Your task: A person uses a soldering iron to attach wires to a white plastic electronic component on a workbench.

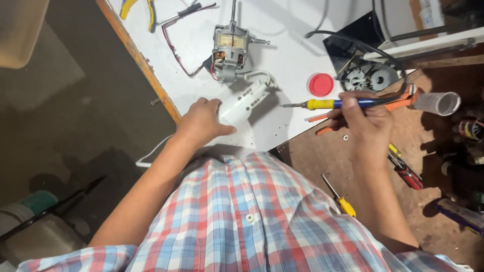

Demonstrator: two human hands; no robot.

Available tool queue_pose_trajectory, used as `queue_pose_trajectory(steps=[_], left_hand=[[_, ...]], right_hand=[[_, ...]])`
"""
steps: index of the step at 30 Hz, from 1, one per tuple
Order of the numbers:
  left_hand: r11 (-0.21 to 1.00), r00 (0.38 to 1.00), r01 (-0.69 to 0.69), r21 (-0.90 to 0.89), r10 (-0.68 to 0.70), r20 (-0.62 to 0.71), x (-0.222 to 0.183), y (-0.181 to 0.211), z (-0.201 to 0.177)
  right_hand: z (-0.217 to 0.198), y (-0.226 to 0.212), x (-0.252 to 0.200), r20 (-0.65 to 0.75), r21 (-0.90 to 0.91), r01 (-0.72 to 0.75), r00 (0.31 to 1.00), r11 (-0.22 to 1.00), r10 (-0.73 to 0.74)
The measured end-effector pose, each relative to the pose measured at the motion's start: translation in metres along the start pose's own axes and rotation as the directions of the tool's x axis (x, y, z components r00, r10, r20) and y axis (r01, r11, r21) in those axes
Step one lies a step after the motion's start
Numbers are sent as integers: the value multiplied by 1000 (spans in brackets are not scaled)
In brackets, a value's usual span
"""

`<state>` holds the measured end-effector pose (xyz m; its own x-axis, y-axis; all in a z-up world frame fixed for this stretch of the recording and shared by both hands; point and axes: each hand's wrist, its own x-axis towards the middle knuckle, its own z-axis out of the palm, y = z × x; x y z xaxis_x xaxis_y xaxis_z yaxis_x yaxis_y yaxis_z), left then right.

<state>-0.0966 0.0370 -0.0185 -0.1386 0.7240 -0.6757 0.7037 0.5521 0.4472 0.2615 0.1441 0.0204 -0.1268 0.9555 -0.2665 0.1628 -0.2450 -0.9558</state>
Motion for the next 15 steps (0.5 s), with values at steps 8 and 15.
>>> queue_pose_trajectory(steps=[8,15], left_hand=[[995,999,5,100,-9,41,-10,-25,39],[990,991,-12,143,31,-130,-43,-93,35]], right_hand=[[7,-1,-18,-218,190,-174,952,966,214],[15,14,-24,34,173,-195,981,966,191]])
